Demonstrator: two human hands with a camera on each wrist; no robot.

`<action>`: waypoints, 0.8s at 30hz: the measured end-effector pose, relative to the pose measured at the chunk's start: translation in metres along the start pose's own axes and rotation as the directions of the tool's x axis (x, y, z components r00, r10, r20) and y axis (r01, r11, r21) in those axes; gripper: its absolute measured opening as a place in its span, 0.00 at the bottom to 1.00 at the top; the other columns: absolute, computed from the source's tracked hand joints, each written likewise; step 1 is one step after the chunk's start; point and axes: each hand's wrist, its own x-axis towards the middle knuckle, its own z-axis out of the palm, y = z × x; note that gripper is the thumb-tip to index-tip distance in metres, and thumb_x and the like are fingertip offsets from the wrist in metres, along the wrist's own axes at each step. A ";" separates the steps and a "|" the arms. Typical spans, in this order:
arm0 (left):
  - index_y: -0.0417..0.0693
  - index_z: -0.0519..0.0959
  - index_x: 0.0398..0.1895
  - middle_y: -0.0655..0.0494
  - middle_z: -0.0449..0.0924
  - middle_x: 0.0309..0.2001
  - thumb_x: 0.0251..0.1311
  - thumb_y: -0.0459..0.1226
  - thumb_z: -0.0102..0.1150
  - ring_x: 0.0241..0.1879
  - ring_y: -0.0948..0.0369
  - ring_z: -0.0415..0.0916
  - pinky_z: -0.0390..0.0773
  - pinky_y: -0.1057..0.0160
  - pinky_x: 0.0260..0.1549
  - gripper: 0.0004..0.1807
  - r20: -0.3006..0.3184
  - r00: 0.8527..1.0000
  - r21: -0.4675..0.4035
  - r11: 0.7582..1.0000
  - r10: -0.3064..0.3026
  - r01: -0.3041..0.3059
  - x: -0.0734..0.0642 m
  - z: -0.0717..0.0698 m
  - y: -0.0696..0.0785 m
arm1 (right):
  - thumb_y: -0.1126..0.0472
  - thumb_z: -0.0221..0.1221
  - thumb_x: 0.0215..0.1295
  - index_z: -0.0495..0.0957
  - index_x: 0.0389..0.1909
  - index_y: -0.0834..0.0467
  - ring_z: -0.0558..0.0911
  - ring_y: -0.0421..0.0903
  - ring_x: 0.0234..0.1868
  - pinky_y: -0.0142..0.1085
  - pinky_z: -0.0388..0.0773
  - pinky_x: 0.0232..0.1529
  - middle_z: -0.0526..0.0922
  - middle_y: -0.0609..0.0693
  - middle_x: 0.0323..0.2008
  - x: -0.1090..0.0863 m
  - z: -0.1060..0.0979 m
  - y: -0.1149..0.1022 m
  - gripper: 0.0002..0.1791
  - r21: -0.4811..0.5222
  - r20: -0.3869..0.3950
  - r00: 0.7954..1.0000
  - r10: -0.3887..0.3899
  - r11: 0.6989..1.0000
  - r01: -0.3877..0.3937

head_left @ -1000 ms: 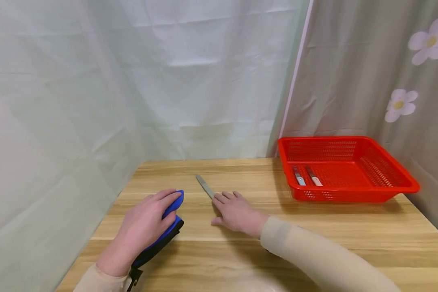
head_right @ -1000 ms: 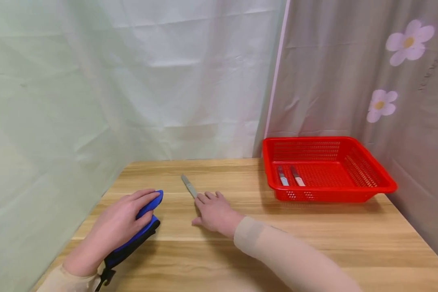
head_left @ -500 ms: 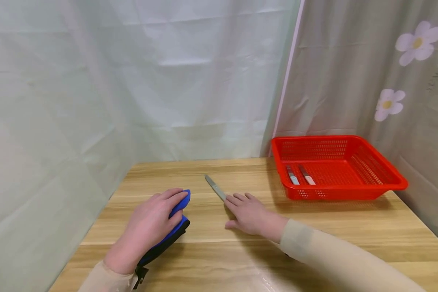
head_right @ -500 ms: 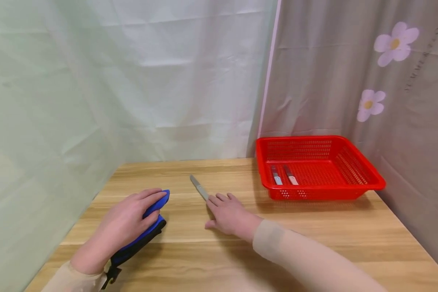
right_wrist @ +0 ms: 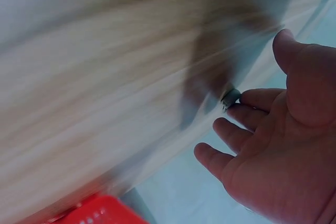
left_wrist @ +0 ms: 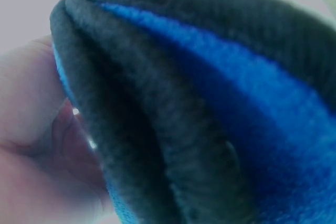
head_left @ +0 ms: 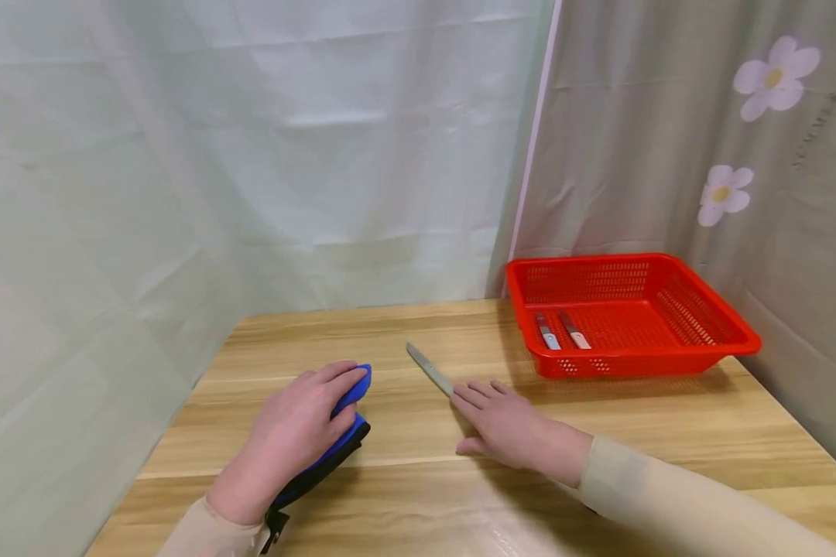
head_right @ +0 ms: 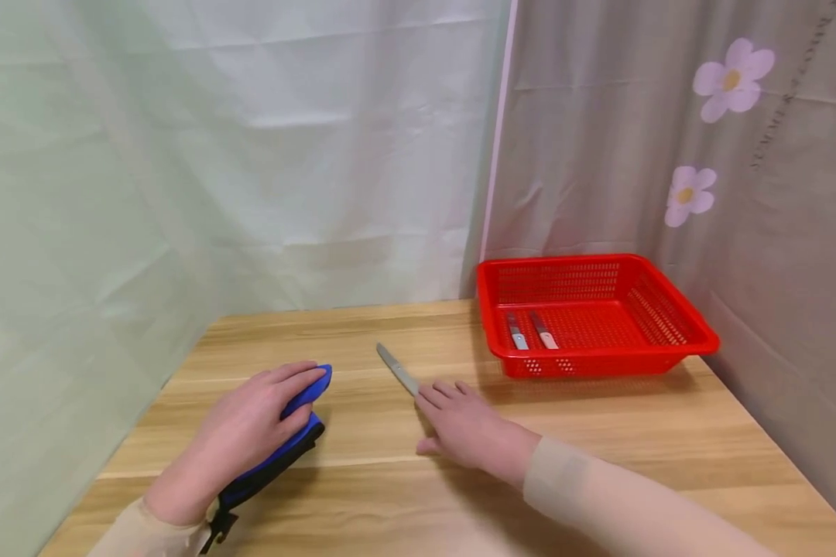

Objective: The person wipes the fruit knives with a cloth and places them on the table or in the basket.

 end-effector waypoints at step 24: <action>0.49 0.85 0.70 0.49 0.84 0.69 0.70 0.38 0.71 0.61 0.45 0.86 0.86 0.41 0.58 0.26 -0.003 0.998 0.001 0.998 0.068 -0.068 0.012 0.002 0.018 | 0.42 0.71 0.74 0.81 0.64 0.68 0.84 0.61 0.59 0.55 0.84 0.60 0.84 0.62 0.59 0.023 -0.003 0.011 0.35 0.001 -0.148 0.973 0.177 0.984 -0.179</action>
